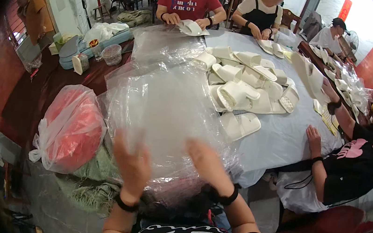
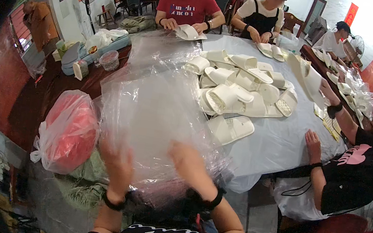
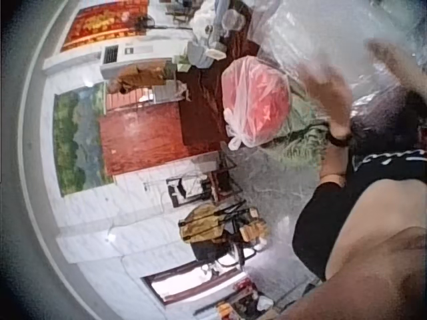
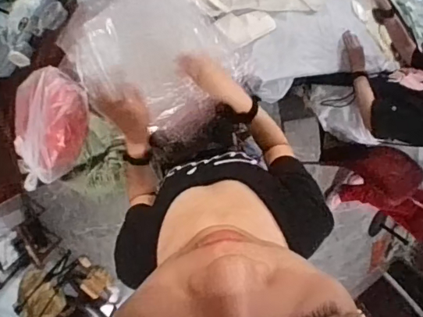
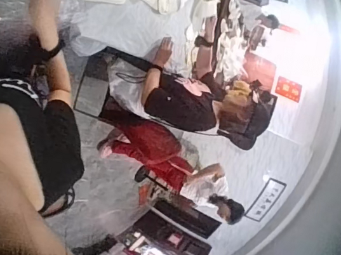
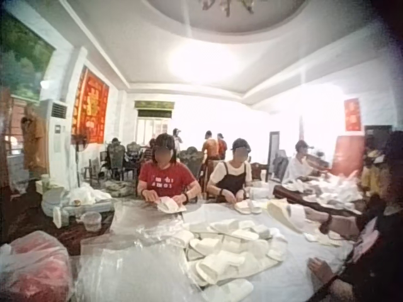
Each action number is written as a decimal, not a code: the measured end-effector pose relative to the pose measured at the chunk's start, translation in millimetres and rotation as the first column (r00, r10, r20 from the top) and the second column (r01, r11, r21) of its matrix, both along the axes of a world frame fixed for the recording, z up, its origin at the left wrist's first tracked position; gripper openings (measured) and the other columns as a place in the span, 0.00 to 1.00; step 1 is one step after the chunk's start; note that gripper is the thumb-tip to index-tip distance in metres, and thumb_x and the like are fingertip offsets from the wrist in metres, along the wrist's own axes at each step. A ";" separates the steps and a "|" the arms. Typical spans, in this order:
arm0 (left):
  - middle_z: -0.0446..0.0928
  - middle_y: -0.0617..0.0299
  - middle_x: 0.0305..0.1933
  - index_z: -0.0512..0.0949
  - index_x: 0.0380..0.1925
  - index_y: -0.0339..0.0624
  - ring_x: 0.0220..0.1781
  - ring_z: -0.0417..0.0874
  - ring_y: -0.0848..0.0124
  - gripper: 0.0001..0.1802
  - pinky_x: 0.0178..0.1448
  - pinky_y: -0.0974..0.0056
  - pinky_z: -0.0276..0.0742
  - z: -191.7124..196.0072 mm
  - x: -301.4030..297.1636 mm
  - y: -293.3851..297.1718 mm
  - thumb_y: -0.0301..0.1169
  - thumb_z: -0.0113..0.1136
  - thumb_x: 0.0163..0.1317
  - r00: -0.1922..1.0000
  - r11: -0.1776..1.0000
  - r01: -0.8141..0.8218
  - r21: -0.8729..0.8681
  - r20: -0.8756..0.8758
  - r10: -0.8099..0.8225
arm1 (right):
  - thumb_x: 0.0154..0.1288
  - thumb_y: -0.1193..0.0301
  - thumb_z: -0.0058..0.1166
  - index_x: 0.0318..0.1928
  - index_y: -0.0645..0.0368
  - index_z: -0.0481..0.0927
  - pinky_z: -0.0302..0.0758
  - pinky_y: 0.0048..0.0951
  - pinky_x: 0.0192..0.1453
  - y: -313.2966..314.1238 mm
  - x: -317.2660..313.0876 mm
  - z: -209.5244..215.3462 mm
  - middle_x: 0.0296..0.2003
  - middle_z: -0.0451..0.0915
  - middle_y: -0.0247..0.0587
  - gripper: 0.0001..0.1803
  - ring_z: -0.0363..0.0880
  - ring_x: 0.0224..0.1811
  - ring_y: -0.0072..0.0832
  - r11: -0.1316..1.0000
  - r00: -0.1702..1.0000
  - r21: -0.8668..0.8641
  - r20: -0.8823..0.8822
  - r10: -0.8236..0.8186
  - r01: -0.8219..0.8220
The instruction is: Packaging slippers into plastic bags.
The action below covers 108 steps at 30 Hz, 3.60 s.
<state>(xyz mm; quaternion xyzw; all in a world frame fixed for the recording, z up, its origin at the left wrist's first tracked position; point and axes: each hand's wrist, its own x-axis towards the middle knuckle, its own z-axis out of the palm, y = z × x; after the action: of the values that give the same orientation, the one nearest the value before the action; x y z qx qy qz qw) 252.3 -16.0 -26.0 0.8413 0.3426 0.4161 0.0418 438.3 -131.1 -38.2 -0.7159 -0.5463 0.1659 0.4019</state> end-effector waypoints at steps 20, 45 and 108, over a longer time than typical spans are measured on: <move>0.60 0.47 0.67 0.72 0.56 0.46 0.70 0.53 0.40 0.27 0.70 0.35 0.41 -44.4 4.7 -49.0 0.44 0.54 0.59 0.752 0.971 0.106 -0.213 -0.622 -0.218 | 0.58 0.75 0.50 0.40 0.67 0.76 0.71 0.21 0.33 -143.9 171.9 -6.3 0.30 0.79 0.34 0.11 0.75 0.29 0.19 0.885 0.612 0.065 -0.746 -0.263 0.460; 0.61 0.41 0.65 0.71 0.57 0.49 0.68 0.56 0.40 0.32 0.69 0.34 0.42 -35.4 -0.9 -55.8 0.46 0.62 0.51 0.726 0.955 0.196 -0.222 -0.622 -0.293 | 0.59 0.66 0.60 0.39 0.68 0.80 0.69 0.20 0.35 -18.8 161.8 24.2 0.29 0.79 0.36 0.15 0.74 0.33 0.18 0.927 0.832 -0.155 -0.408 -0.376 0.343; 0.81 0.52 0.32 0.80 0.38 0.35 0.31 0.80 0.64 0.13 0.36 0.66 0.73 -23.8 18.6 -29.1 0.34 0.51 0.66 0.952 0.666 0.308 -0.680 0.220 -0.215 | 0.69 0.72 0.46 0.58 0.68 0.69 0.69 0.19 0.50 -159.1 -5.6 36.2 0.48 0.77 0.38 0.19 0.74 0.46 0.17 0.990 0.347 -0.088 -0.930 -0.121 0.110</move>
<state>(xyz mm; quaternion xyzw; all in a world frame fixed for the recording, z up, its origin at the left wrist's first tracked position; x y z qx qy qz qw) 270.9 -45.1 -49.8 0.7740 0.3480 0.2925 0.4407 432.7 -290.2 -2.0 -0.5338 -0.1692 0.5166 0.6477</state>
